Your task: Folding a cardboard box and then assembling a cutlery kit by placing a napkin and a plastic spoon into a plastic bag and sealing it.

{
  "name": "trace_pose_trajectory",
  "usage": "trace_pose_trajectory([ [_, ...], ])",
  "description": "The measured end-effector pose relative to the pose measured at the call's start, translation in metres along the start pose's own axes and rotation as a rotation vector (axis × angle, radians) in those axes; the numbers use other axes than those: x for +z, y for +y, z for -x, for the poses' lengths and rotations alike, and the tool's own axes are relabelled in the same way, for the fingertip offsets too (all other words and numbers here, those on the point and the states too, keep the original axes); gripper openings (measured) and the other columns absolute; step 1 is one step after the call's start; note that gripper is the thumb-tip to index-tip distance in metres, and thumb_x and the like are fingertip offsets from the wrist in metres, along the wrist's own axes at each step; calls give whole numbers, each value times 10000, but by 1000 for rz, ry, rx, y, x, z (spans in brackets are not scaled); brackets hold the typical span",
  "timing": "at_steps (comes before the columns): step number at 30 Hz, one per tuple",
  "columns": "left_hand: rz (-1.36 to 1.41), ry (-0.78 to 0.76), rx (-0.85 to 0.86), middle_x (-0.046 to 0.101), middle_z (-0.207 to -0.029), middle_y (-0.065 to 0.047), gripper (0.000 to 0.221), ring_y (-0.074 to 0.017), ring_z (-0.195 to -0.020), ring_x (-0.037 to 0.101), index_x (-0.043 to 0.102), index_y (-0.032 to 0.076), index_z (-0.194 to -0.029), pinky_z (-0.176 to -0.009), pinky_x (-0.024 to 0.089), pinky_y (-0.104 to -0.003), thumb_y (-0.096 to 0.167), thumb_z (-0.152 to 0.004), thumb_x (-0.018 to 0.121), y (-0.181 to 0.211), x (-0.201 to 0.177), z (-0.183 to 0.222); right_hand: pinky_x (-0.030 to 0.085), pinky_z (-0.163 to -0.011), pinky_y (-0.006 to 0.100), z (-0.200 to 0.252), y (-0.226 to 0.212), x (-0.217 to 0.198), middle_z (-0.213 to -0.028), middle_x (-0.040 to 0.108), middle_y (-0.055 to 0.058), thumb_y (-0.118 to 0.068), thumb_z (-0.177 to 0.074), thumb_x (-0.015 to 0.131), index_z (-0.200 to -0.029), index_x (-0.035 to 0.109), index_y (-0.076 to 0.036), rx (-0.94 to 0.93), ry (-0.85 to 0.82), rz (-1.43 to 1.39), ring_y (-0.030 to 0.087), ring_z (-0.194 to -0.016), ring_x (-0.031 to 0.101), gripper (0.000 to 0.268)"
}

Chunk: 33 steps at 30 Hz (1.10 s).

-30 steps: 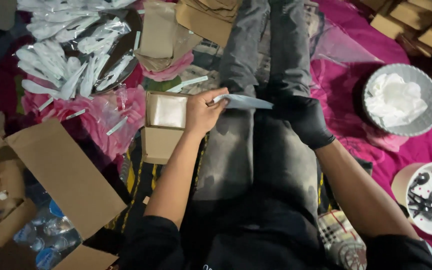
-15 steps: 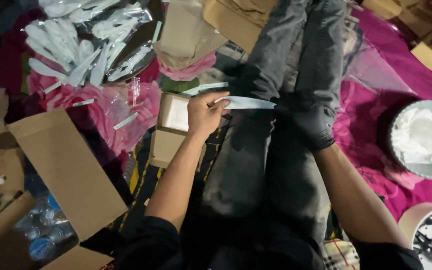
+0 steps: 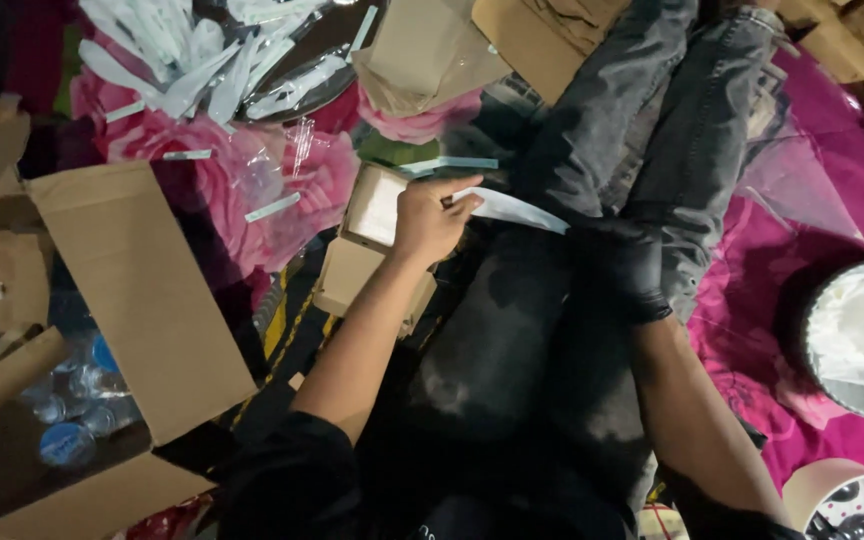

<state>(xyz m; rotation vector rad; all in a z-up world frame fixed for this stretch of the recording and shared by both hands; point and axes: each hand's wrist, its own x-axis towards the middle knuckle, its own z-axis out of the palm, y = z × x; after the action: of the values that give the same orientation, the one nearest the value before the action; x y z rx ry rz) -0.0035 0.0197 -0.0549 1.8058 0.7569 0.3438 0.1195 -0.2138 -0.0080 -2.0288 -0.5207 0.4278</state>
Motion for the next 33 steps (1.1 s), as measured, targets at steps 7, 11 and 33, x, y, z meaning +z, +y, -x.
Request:
trace_pose_trajectory([
  [7,45,-91,40,586,-487,-68,289,-149,-443,564,798,237,-1175,-455,422,-241,96,-927,751,11,-14,2,594,-842,303,11,5,-2,-924,747,192,-31,-915,838,-1045,775,6,-26,10,-18,270,-968,736,149],
  [11,17,-50,151,587,-448,-69,252,-170,-399,573,820,243,-1069,-400,397,-278,103,-863,781,-4,-6,-1,593,-847,293,9,7,-4,-924,747,183,-21,-915,842,-1038,778,2,-41,25,-31,255,-962,738,141],
  [33,-791,172,-367,758,-931,-179,454,-417,-970,729,776,108,-1063,-904,582,-505,499,-856,678,-95,-187,37,594,-889,310,22,32,-16,-977,746,158,28,-935,833,-1060,787,-18,-41,83,-21,239,-1005,731,141],
])
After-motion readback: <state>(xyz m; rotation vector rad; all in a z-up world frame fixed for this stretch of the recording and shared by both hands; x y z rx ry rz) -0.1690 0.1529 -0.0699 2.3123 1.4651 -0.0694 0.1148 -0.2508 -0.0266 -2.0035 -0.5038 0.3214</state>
